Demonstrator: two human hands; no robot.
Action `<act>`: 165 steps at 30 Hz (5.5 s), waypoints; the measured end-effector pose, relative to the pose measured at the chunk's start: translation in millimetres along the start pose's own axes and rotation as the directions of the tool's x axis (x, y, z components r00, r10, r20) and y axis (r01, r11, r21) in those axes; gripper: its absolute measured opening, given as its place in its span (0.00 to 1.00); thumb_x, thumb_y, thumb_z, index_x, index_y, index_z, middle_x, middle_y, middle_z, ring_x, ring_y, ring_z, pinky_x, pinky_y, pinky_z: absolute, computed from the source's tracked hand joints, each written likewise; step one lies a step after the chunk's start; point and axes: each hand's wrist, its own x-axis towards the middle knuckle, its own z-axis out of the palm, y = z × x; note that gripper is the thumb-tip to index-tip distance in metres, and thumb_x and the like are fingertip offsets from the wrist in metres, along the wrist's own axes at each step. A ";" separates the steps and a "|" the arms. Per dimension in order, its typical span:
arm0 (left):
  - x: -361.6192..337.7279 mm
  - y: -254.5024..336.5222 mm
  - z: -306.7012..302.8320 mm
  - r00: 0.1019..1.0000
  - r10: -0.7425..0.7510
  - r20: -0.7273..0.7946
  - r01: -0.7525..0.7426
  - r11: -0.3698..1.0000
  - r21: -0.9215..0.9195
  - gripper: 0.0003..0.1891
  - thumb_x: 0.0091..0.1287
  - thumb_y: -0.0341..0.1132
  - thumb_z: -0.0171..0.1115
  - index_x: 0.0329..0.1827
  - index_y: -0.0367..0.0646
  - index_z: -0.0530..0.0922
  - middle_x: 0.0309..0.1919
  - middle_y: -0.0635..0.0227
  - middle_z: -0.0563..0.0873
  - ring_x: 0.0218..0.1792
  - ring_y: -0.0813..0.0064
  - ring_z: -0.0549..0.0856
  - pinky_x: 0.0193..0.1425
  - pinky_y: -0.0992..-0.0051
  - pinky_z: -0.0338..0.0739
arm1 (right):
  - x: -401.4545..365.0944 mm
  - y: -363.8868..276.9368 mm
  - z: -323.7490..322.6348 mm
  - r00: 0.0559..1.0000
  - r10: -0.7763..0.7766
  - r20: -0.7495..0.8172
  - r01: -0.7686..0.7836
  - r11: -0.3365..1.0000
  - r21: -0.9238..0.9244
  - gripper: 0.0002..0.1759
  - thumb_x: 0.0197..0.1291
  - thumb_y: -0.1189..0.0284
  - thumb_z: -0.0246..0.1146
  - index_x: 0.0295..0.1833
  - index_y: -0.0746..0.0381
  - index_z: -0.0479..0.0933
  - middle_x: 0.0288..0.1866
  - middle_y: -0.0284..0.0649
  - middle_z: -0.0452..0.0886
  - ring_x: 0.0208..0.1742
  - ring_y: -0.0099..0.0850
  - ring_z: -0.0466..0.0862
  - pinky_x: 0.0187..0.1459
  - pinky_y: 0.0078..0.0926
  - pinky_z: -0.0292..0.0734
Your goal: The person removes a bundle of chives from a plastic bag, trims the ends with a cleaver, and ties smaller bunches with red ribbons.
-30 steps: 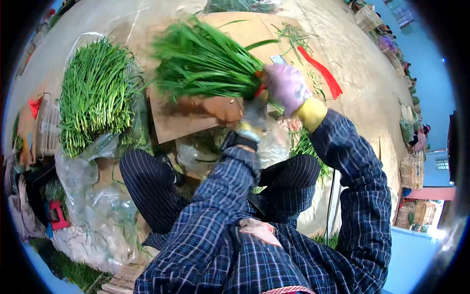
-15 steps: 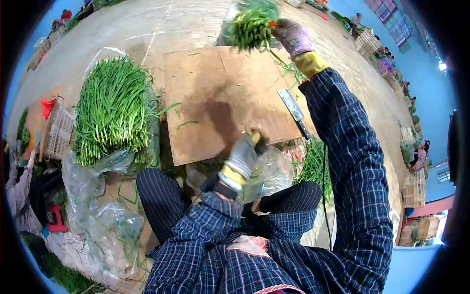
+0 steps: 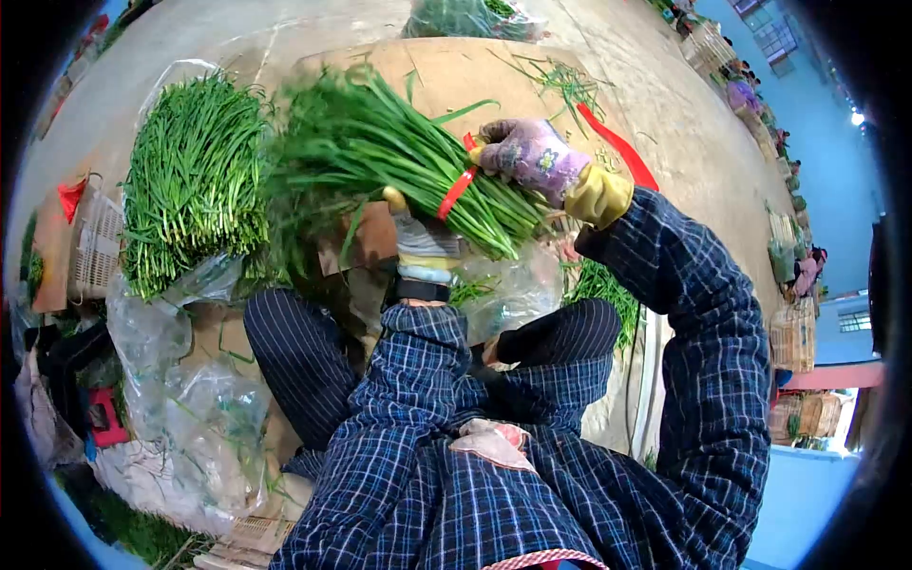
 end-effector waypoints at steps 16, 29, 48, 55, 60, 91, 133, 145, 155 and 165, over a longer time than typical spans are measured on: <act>20.4 7.1 -11.4 0.733 0.000 -0.680 0.213 0.950 0.229 0.32 0.58 0.60 0.61 0.55 0.41 0.74 0.54 0.65 0.80 0.49 0.62 0.80 0.59 0.59 0.72 | 7.8 161.0 -2.5 0.946 -0.022 -0.323 0.268 0.613 0.743 0.35 0.59 0.64 0.61 0.70 0.52 0.56 0.61 0.42 0.70 0.59 0.39 0.73 0.53 0.38 0.72; 2.5 16.9 -18.7 0.923 -0.141 -0.358 0.384 0.408 0.828 0.29 0.57 0.20 0.61 0.64 0.37 0.65 0.53 0.62 0.78 0.54 0.64 0.77 0.60 0.69 0.70 | 57.2 183.5 3.7 0.732 -0.089 -0.676 0.059 0.996 -0.066 0.18 0.53 0.67 0.65 0.49 0.60 0.77 0.39 0.47 0.82 0.41 0.42 0.82 0.42 0.33 0.76; 63.8 20.6 -13.6 0.882 -0.429 -0.195 -0.425 -0.903 0.064 0.50 0.36 0.52 0.76 0.65 0.46 0.64 0.62 0.64 0.70 0.68 0.65 0.63 0.69 0.49 0.54 | 81.0 111.5 21.9 0.955 -0.277 -0.102 0.115 0.666 -0.737 0.10 0.53 0.67 0.57 0.39 0.55 0.81 0.38 0.44 0.83 0.41 0.44 0.82 0.41 0.40 0.77; 62.7 18.7 -11.1 0.872 -0.446 -0.201 -0.459 -0.888 -0.023 0.47 0.39 0.47 0.73 0.67 0.47 0.63 0.63 0.65 0.68 0.68 0.62 0.62 0.68 0.49 0.52 | 56.1 159.0 6.0 0.851 -0.451 -0.267 0.091 0.629 -0.772 0.11 0.52 0.71 0.56 0.41 0.52 0.80 0.36 0.42 0.82 0.41 0.42 0.82 0.41 0.40 0.76; 53.5 -23.0 -14.3 0.819 -0.573 0.031 -0.573 -0.819 -0.018 0.24 0.61 0.36 0.53 0.63 0.45 0.68 0.64 0.60 0.68 0.68 0.56 0.62 0.68 0.48 0.52 | 50.5 170.4 -3.4 0.864 -0.322 -0.386 0.042 0.812 -0.582 0.14 0.51 0.67 0.62 0.45 0.54 0.77 0.37 0.44 0.82 0.41 0.44 0.81 0.41 0.39 0.76; 123.8 -80.9 -23.1 0.691 -0.450 -0.566 -0.434 -0.884 0.173 0.32 0.36 0.43 0.72 0.49 0.44 0.75 0.41 0.55 0.84 0.44 0.57 0.84 0.46 0.62 0.78 | -31.8 166.3 60.8 0.818 0.141 -0.557 -0.289 0.939 -0.187 0.18 0.56 0.63 0.60 0.48 0.63 0.73 0.38 0.52 0.81 0.42 0.48 0.82 0.43 0.43 0.76; 190.9 91.4 0.8 0.818 -0.443 -0.367 -0.030 -0.670 0.742 0.46 0.39 0.41 0.79 0.63 0.38 0.66 0.50 0.60 0.81 0.51 0.65 0.79 0.56 0.69 0.74 | 31.7 242.7 -13.6 0.943 -0.264 -0.203 0.086 0.781 -0.618 0.14 0.58 0.71 0.52 0.50 0.58 0.73 0.41 0.50 0.80 0.44 0.47 0.81 0.41 0.43 0.75; 172.2 208.7 93.4 0.971 -0.238 -0.005 0.131 0.518 0.845 0.35 0.54 0.58 0.64 0.60 0.44 0.72 0.54 0.64 0.80 0.50 0.65 0.80 0.56 0.62 0.76 | 22.4 274.8 -28.1 0.883 -0.321 -0.342 -0.055 0.653 -0.756 0.18 0.61 0.68 0.51 0.58 0.48 0.72 0.35 0.45 0.79 0.37 0.44 0.81 0.36 0.40 0.75; 159.0 113.9 93.5 0.910 -0.390 -0.138 0.330 0.484 0.810 0.33 0.54 0.55 0.66 0.57 0.42 0.74 0.50 0.62 0.82 0.47 0.62 0.83 0.54 0.61 0.78 | 37.1 52.3 -35.4 0.791 -0.404 -0.459 0.588 0.710 0.388 0.48 0.44 0.69 0.74 0.69 0.58 0.55 0.55 0.45 0.72 0.45 0.31 0.77 0.44 0.27 0.78; 192.2 99.3 78.7 0.897 -0.435 -0.074 0.370 0.650 0.663 0.21 0.59 0.42 0.63 0.52 0.41 0.76 0.44 0.65 0.83 0.42 0.68 0.84 0.47 0.68 0.81 | 17.0 133.1 23.0 0.839 -0.328 -0.434 0.466 0.845 0.261 0.10 0.54 0.73 0.65 0.43 0.63 0.78 0.33 0.38 0.82 0.35 0.26 0.81 0.39 0.24 0.75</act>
